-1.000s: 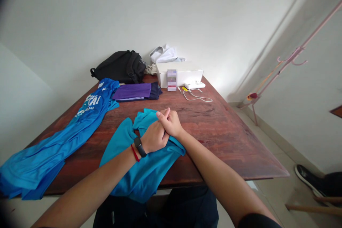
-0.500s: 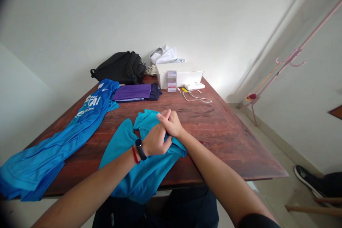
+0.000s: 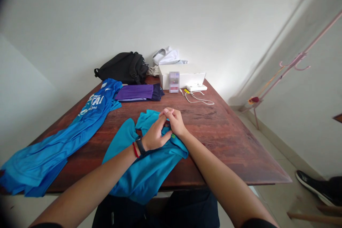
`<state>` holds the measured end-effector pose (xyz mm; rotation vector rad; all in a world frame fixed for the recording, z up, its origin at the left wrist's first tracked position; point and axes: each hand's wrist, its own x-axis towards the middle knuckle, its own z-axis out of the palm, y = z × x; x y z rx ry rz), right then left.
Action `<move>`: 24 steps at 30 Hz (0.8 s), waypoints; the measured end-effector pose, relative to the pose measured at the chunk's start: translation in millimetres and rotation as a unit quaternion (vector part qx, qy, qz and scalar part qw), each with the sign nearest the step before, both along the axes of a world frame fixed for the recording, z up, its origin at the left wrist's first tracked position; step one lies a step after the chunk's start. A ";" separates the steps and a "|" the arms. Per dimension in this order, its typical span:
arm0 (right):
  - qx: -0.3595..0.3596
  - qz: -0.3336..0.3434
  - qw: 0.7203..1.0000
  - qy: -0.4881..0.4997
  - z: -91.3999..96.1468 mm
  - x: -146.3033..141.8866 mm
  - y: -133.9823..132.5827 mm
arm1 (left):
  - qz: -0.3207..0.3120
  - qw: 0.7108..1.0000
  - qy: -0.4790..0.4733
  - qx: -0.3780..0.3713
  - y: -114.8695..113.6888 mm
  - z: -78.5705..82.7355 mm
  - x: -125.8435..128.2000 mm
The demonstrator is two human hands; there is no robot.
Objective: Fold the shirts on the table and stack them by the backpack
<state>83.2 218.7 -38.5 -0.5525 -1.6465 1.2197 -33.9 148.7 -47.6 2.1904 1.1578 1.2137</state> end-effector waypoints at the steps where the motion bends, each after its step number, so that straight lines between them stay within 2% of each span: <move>1: -0.020 -0.009 0.999 0.037 0.2 -0.9 2.3 | 0.004 0.999 -0.047 -0.022 3.1 -1.6 -0.3; 3: -0.064 -0.040 0.990 0.121 1.1 -1.9 7.5 | 0.020 0.986 -0.146 -0.079 9.0 -5.6 0.6; 6: -0.132 -0.058 0.965 0.217 5.3 0.3 13.0 | 0.043 0.948 -0.263 -0.173 15.9 -9.2 2.5; 9: -0.175 -0.007 0.955 0.239 12.1 4.3 11.0 | 0.007 0.914 -0.301 -0.270 19.1 -7.7 0.9; 11: -0.187 0.039 0.958 0.216 16.4 5.5 5.2 | -0.036 0.910 -0.278 -0.304 19.7 -5.7 -1.9; 15: -0.249 0.137 0.943 0.174 21.0 3.1 -8.4 | -0.057 0.926 -0.256 -0.272 19.8 -6.4 -7.1; 18: -0.286 0.182 0.927 0.161 21.2 2.2 -13.0 | -0.062 0.915 -0.301 -0.262 20.5 -11.3 -8.1; 20: -0.288 0.202 0.923 0.154 21.0 3.3 -13.3 | -0.062 0.908 -0.320 -0.264 21.4 -14.7 -7.9; 24: -0.267 0.220 0.930 0.124 21.0 7.3 -12.0 | -0.043 0.916 -0.298 -0.266 23.3 -18.2 -9.0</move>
